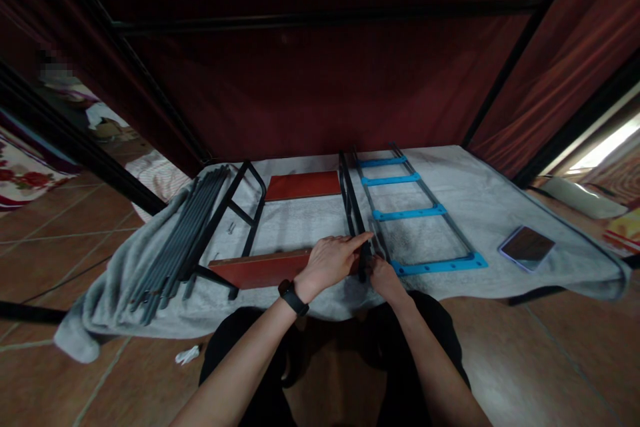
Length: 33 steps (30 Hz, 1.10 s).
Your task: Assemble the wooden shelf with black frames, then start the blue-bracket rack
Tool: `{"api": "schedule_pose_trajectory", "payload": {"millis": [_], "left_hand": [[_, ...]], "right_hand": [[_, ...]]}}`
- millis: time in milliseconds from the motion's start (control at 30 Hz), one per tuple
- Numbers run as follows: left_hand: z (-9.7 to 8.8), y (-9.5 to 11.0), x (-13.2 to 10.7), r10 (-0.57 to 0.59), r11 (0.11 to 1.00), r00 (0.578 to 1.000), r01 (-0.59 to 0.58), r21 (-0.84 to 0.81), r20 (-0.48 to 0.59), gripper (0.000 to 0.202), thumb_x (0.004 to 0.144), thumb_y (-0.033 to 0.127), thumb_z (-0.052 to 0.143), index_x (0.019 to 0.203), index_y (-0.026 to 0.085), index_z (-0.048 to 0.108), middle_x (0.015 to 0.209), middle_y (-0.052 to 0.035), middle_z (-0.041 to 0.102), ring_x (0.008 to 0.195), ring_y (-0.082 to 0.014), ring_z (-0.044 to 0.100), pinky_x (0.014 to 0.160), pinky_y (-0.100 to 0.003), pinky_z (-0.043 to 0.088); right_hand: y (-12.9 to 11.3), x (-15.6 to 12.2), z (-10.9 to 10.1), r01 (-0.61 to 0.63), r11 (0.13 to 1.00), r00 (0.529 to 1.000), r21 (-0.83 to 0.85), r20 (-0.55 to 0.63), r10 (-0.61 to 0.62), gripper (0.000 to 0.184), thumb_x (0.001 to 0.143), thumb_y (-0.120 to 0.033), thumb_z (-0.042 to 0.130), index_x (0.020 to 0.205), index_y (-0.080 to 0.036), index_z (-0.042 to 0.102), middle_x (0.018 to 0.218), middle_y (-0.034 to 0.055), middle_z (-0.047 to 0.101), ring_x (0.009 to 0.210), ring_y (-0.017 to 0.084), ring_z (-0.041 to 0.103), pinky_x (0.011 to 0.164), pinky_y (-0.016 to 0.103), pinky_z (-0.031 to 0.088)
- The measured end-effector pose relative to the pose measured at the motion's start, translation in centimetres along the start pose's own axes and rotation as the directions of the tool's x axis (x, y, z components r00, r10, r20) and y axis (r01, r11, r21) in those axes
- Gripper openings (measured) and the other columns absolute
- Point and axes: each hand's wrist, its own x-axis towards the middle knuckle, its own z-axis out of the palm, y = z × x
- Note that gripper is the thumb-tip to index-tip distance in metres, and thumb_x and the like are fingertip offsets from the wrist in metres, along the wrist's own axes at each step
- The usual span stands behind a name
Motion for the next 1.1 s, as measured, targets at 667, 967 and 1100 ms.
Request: {"api": "schedule_pose_trajectory", "payload": {"millis": [667,967,1100], "left_hand": [[-0.38,0.25,0.00,-0.012,1.000,1.000,0.012,0.008,0.024,0.061,0.095,0.020,0.049,0.151,0.040,0.035,0.117,0.0009,0.071,0.102,-0.0189,0.068,0.087,-0.030,0.052],[-0.26,0.11,-0.06,0.001,1.000,1.000,-0.001,-0.009,0.003,0.061,0.095,0.021,0.049,0.151,0.040,0.035,0.117,0.0023,0.071,0.104,-0.0185,0.067,0.088,-0.029,0.051],[-0.28,0.06,-0.05,0.004,1.000,1.000,-0.004,0.007,0.005,0.063,0.094,0.021,0.050,0.152,0.040,0.033,0.115,0.0019,0.072,0.102,-0.0193,0.068,0.086,-0.030,0.052]], "right_hand": [[-0.17,-0.14,0.05,0.023,0.999,1.000,-0.022,0.003,-0.023,0.024,0.090,-0.005,0.043,0.099,-0.011,0.065,0.103,0.0134,0.067,0.090,0.017,0.063,0.077,0.025,0.044],[-0.45,-0.14,-0.21,-0.022,0.999,1.000,-0.046,0.021,0.023,0.026,0.092,-0.007,0.041,0.099,-0.012,0.066,0.102,0.0121,0.067,0.091,0.016,0.064,0.076,0.024,0.043],[-0.42,-0.52,-0.21,-0.025,0.999,0.999,-0.023,0.023,0.026,0.023,0.091,-0.007,0.043,0.097,-0.013,0.065,0.104,0.0121,0.066,0.090,0.016,0.064,0.076,0.024,0.043]]}}
